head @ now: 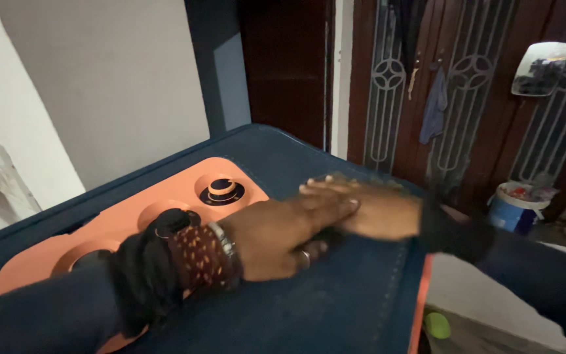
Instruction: The person cleans the exterior of a blue air cooler using a cloth, wiping the sides, top panel, and around the control knobs.
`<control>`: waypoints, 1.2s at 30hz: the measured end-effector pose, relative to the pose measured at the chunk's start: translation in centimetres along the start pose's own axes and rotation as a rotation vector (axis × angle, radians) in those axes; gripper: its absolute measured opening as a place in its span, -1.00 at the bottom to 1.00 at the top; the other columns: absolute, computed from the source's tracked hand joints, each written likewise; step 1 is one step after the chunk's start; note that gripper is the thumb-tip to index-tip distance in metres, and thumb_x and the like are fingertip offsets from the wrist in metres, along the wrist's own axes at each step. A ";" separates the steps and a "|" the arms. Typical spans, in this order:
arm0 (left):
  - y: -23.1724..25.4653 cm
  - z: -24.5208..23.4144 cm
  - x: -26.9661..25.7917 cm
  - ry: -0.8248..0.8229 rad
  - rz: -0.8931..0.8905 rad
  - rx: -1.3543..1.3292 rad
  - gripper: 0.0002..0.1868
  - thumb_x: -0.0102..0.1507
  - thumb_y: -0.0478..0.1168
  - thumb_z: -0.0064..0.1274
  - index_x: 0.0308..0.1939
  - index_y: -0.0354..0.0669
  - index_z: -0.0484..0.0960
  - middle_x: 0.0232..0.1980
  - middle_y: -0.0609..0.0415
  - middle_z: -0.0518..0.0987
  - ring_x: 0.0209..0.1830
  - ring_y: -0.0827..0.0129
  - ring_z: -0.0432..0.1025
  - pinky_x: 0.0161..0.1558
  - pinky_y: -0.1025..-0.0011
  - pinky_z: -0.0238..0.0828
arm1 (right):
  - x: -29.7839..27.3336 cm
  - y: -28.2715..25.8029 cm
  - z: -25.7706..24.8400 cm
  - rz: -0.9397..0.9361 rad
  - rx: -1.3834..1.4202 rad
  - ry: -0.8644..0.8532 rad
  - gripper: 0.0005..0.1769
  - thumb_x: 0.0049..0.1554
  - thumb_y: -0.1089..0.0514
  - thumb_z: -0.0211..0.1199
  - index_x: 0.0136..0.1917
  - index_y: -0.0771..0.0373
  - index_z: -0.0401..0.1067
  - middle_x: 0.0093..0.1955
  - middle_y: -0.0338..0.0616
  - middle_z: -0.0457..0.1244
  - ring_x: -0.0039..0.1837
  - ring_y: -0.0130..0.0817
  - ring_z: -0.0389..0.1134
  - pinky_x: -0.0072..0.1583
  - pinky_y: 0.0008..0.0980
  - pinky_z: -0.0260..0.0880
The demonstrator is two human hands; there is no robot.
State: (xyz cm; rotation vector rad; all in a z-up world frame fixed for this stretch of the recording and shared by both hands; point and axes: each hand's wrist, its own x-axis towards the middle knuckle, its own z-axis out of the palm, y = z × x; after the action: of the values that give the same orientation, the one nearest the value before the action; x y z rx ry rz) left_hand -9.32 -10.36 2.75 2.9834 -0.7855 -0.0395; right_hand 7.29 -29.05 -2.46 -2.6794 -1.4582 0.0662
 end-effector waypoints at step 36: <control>-4.7 3.8 2.1 0.165 -0.004 -0.085 -0.21 0.38 -0.02 -0.24 0.57 -0.33 -0.16 0.65 -0.26 -0.11 0.64 -0.04 -0.13 0.54 0.16 -0.17 | 5.9 5.9 -1.7 0.012 0.226 -0.040 0.05 0.06 -0.54 -0.25 0.72 -0.21 -0.25 0.75 -0.24 -0.46 0.73 -0.18 -0.53 0.55 0.33 -0.40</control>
State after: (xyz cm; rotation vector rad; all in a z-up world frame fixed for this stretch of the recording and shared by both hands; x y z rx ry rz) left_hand -5.35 -7.49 -1.38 2.8635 -0.7389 0.1663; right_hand 15.59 -27.43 -1.29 -2.5183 -1.3545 0.2698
